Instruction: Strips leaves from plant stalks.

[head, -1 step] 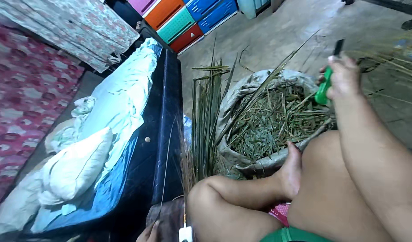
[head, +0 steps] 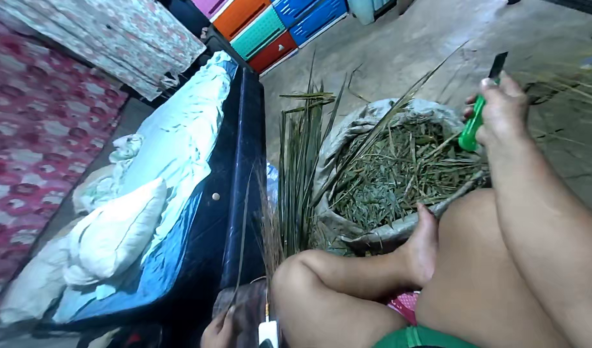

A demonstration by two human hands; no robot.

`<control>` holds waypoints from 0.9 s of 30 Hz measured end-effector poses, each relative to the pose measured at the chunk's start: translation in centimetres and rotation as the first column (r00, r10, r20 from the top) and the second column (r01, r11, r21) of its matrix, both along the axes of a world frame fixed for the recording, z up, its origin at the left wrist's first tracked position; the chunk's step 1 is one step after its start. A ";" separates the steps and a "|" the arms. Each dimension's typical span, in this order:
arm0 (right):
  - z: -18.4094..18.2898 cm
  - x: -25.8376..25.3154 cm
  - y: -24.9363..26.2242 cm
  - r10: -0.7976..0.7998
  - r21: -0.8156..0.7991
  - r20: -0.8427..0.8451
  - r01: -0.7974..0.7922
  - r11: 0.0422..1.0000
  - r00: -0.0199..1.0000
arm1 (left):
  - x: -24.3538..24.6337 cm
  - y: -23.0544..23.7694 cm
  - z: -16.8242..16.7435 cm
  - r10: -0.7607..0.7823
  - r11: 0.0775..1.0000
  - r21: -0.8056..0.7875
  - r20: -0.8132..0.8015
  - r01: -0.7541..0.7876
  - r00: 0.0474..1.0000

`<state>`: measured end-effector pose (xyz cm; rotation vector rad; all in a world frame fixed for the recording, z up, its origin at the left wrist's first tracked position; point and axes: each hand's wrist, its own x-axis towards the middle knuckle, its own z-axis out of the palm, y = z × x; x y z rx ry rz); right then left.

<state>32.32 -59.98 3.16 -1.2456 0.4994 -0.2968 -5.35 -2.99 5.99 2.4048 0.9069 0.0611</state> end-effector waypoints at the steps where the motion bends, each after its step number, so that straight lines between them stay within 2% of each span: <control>1: 0.7 -0.7 1.1 0.061 -0.066 0.004 -0.061 0.996 0.998 | 1.3 -1.7 0.2 -0.038 0.998 0.058 0.020 0.037 0.999; 3: 2.1 -2.6 5.0 0.362 -0.165 -0.047 -0.364 0.917 0.931 | 4.6 -6.1 -0.2 -0.138 0.974 0.200 0.130 0.111 0.982; 4: 2.6 -4.0 7.5 0.549 -0.172 -0.091 -0.556 0.813 0.831 | 6.3 -8.2 -0.6 -0.217 0.946 0.279 0.178 0.162 0.960; 5: 2.8 -5.6 10.1 0.724 -0.149 -0.141 -0.738 0.658 0.675 | 7.9 -10.2 -1.2 -0.303 0.906 0.367 0.222 0.209 0.927; 6: 2.9 -7.1 12.6 0.860 -0.103 -0.190 -0.881 0.461 0.473 | 9.4 -12.2 -1.7 -0.383 0.864 0.439 0.254 0.247 0.888; 7: 2.9 -8.6 14.8 0.942 -0.059 -0.217 -0.967 0.249 0.256 | 10.7 -13.9 -2.2 -0.451 0.823 0.496 0.276 0.275 0.849; 8: 2.7 -10.0 16.5 0.973 -0.020 -0.208 -0.995 0.096 0.098 | 11.8 -15.5 -2.5 -0.499 0.796 0.525 0.287 0.302 0.817; 9: 2.6 -11.1 17.7 0.985 0.014 -0.171 -1.000 0.009 0.006 | 12.7 -16.8 -2.7 -0.540 0.770 0.551 0.297 0.320 0.788; 10: 2.4 -11.8 18.4 0.992 0.046 -0.124 -0.999 -0.030 -0.036 | 13.4 -18.0 -2.9 -0.572 0.752 0.566 0.307 0.337 0.761; 13: 2.0 -12.4 18.8 0.999 0.091 -0.028 -0.996 0.022 0.020 | 14.6 -20.1 -3.2 -0.645 0.698 0.614 0.314 0.369 0.696; 19: 2.1 -11.2 17.4 0.997 0.075 -0.021 -0.995 0.072 0.070 | 15.6 -20.7 -3.2 -0.700 0.627 0.691 0.296 0.359 0.650; 24: 2.7 -11.2 17.0 0.994 -0.006 -0.088 -0.998 0.065 0.066 | 15.4 -20.6 -2.4 -0.708 0.623 0.676 0.274 0.393 0.651; 27: 3.0 -10.5 16.5 0.983 -0.017 -0.101 -0.988 0.152 0.153 | 14.9 -19.9 -2.2 -0.701 0.661 0.615 0.301 0.430 0.646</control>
